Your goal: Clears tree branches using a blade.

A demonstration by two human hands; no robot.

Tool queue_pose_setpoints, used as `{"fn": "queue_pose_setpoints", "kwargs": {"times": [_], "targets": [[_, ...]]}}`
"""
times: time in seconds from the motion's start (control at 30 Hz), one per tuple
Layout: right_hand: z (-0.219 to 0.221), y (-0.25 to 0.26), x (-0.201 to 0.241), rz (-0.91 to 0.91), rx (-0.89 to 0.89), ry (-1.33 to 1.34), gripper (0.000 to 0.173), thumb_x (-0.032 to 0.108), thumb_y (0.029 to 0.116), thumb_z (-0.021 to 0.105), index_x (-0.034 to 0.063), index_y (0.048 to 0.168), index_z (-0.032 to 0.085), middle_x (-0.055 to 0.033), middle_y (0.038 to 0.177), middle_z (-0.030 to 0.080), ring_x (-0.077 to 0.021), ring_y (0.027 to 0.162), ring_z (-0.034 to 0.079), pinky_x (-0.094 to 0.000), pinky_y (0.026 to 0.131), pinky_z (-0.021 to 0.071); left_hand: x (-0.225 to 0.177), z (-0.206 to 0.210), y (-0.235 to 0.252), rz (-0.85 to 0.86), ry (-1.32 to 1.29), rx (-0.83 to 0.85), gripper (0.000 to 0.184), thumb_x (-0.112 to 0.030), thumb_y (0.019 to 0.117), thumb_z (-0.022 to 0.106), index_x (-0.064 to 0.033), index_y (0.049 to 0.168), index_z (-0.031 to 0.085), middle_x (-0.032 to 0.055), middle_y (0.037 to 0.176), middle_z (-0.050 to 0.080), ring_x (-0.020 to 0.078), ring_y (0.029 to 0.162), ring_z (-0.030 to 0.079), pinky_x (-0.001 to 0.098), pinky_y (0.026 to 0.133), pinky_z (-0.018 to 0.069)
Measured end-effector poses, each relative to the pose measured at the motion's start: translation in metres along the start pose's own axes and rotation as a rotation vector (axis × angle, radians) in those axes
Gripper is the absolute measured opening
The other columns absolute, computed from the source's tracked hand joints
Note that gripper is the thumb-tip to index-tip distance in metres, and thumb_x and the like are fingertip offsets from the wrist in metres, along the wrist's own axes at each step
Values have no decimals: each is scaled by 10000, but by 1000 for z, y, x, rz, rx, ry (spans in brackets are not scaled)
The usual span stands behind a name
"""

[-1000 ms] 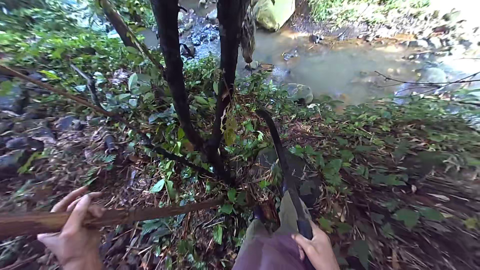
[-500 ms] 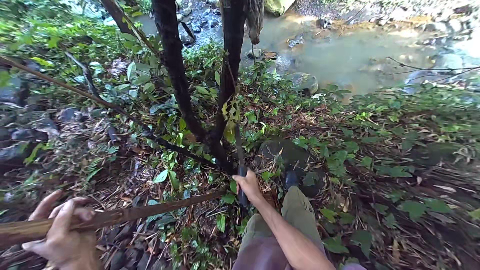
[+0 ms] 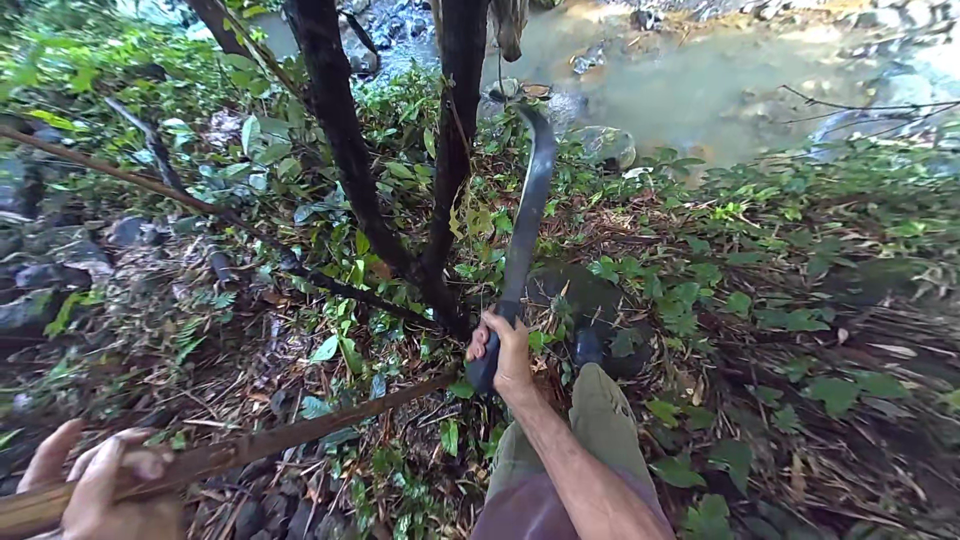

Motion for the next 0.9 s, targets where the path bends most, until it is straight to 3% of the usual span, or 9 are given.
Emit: {"fn": "queue_pose_setpoints", "kwargs": {"times": [0.13, 0.27, 0.43, 0.53, 0.7, 0.8, 0.9], "targets": [[72, 8, 7, -12, 87, 256, 126, 102, 1038, 411, 54, 943, 479, -15, 526, 483, -153, 417, 541, -347, 461, 558, -1, 4, -2, 25, -13, 11, 405, -30, 957, 396, -27, 1359, 445, -91, 677, 641, 36, 476, 572, 186, 437, 495], [114, 32, -27, 147, 57, 184, 104, 89, 1034, 523, 20, 961, 498, -37, 538, 480, -170, 412, 544, -367, 450, 570, -1, 11, 0, 63, -23, 30, 449, -48, 933, 450, -25, 1381, 439, -93, 687, 636, 41, 483, 570, 197, 451, 501], [92, 23, 8, 268, 93, 120, 86, 95, 1045, 522, 13, 1026, 501, -32, 579, 498, -125, 423, 525, -281, 431, 531, -12, 39, 1, 93, -24, 72, 466, -57, 909, 501, -16, 1371, 452, -97, 701, 632, 34, 480, 560, 191, 443, 497], [65, 2, 51, 286, 125, 151, 80, 74, 1044, 457, 35, 978, 483, -11, 563, 478, -97, 408, 511, -257, 410, 522, -13, 44, 2, 118, -48, 91, 472, -51, 900, 503, -13, 1369, 457, -94, 703, 638, 43, 483, 568, 199, 446, 506], [68, 7, 35, 92, -5, 147, 60, 0, 1013, 469, -6, 953, 465, -35, 522, 475, -144, 384, 527, -330, 408, 552, -14, 42, 0, 115, -49, 61, 486, -49, 900, 495, -3, 1382, 450, -95, 696, 639, 40, 478, 566, 197, 442, 503], [92, 27, 17, 193, 49, 196, 54, 26, 1020, 489, 5, 973, 471, -31, 537, 476, -146, 399, 527, -335, 420, 553, -22, 46, -3, 92, -39, 74, 518, -25, 911, 459, 2, 1427, 417, -93, 719, 651, 31, 470, 555, 185, 432, 488], [93, 37, 27, 284, 144, 147, 66, 66, 1029, 501, 25, 979, 489, -18, 548, 475, -129, 411, 517, -313, 421, 533, -35, 62, 3, 57, -33, 99, 510, 36, 899, 423, 21, 1409, 413, -98, 700, 666, 25, 471, 572, 188, 438, 498]]}}
Point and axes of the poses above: each hand's wrist, its own y-axis towards the middle knuckle, its own z-axis out of the palm, x = y × z, the point moved 5 cm from there along y, towards the middle knuckle
